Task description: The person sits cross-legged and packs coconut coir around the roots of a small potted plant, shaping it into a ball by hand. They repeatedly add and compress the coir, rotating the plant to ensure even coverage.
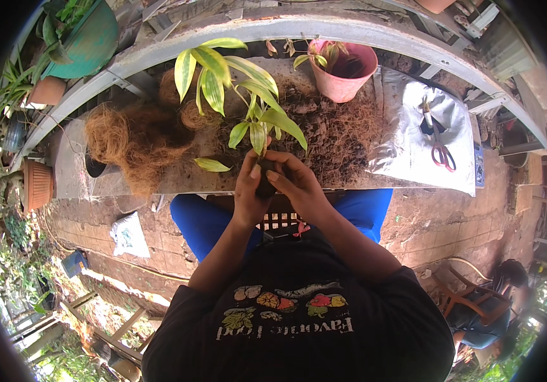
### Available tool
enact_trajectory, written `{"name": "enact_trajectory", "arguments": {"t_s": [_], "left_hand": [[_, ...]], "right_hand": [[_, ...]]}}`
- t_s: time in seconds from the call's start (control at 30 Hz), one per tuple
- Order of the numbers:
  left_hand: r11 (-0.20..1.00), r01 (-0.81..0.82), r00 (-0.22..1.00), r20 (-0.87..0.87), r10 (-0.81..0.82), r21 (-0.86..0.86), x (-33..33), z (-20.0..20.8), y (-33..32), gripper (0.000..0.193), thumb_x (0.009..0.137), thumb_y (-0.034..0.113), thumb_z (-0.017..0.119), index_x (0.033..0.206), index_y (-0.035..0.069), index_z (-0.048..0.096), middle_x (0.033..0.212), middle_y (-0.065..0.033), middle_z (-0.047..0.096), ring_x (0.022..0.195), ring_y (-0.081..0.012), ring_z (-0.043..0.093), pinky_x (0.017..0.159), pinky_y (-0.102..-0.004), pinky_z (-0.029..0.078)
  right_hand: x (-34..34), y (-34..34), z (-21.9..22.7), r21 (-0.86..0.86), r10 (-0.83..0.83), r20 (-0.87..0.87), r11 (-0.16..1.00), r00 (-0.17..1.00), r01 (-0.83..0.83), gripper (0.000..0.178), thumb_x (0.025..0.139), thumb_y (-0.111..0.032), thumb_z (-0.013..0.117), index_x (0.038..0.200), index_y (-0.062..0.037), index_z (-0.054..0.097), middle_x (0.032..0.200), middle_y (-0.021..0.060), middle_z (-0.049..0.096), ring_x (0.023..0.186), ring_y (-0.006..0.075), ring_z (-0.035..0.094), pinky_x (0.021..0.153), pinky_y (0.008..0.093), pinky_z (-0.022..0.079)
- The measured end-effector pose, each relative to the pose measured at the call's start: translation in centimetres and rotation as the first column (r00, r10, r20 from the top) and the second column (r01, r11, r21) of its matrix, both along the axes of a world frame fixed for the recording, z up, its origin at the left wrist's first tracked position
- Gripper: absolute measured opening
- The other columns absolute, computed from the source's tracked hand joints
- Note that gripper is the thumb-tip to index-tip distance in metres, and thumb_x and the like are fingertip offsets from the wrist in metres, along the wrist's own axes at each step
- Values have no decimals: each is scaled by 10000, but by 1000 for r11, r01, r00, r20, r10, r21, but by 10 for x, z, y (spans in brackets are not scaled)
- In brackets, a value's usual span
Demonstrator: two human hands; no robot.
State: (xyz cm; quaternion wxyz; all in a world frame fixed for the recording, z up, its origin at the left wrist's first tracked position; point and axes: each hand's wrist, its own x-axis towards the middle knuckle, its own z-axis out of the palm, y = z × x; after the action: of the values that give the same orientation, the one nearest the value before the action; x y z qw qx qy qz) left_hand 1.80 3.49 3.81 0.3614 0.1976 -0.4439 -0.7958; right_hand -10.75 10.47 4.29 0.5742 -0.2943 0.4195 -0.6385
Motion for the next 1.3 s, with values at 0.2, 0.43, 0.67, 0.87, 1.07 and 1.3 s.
{"name": "enact_trajectory", "arguments": {"t_s": [0.2, 0.43, 0.67, 0.87, 1.07, 1.3], "left_hand": [[993, -118, 991, 63, 119, -19, -3, -14, 8, 469, 1055, 241, 421, 1492, 84, 359, 1126, -75, 562, 988, -124, 574, 829, -282, 510], [986, -16, 990, -134, 38, 164, -3, -9, 5, 505, 1036, 330, 455, 1464, 73, 379, 1068, -79, 544, 950, -167, 575, 843, -313, 496], [978, -142, 972, -166, 166, 151, -9, 5, 6, 417, 1037, 309, 454, 1379, 72, 427, 1107, -91, 538, 953, -198, 579, 884, -360, 491], [987, -50, 982, -172, 76, 151, 0, -15, 1, 261, 1058, 169, 443, 1304, 81, 438, 1178, -91, 553, 974, -171, 593, 866, -313, 514], [988, -147, 969, -192, 155, 54, -7, -14, 5, 217, 1067, 102, 434, 1281, 70, 442, 1114, -71, 572, 959, -147, 582, 861, -291, 502], [993, -115, 993, -9, 115, -39, -3, -18, 9, 237, 1068, 154, 442, 1290, 74, 436, 1128, -81, 569, 972, -157, 593, 847, -301, 528]], "right_hand": [[-4, -1, 18, 134, 30, 117, 990, 993, -46, 421, 1034, -104, 584, 1440, -40, 494, 1081, -45, 531, 935, 21, 492, 801, 201, 421], [1, 1, 8, -34, 30, -174, 999, 984, -37, 538, 1008, -70, 611, 1498, -4, 401, 1292, 63, 551, 1215, 130, 525, 1030, 290, 437], [11, -2, -7, -182, -154, -254, 977, 955, 109, 517, 954, 37, 649, 1431, -10, 453, 1461, 175, 508, 1353, 204, 506, 1073, 338, 468], [12, -1, -12, -188, -164, -139, 973, 976, 137, 315, 931, 94, 657, 1208, -27, 571, 1428, 163, 550, 1224, 161, 585, 1001, 306, 519], [10, 0, -12, -131, -156, -46, 980, 987, 149, 290, 931, 92, 662, 1174, -40, 573, 1345, 113, 581, 1186, 128, 577, 994, 296, 524], [11, 3, 0, -27, -148, 113, 988, 983, 151, 277, 937, 71, 669, 1160, -45, 552, 1333, 85, 573, 1206, 122, 557, 999, 284, 497]]}}
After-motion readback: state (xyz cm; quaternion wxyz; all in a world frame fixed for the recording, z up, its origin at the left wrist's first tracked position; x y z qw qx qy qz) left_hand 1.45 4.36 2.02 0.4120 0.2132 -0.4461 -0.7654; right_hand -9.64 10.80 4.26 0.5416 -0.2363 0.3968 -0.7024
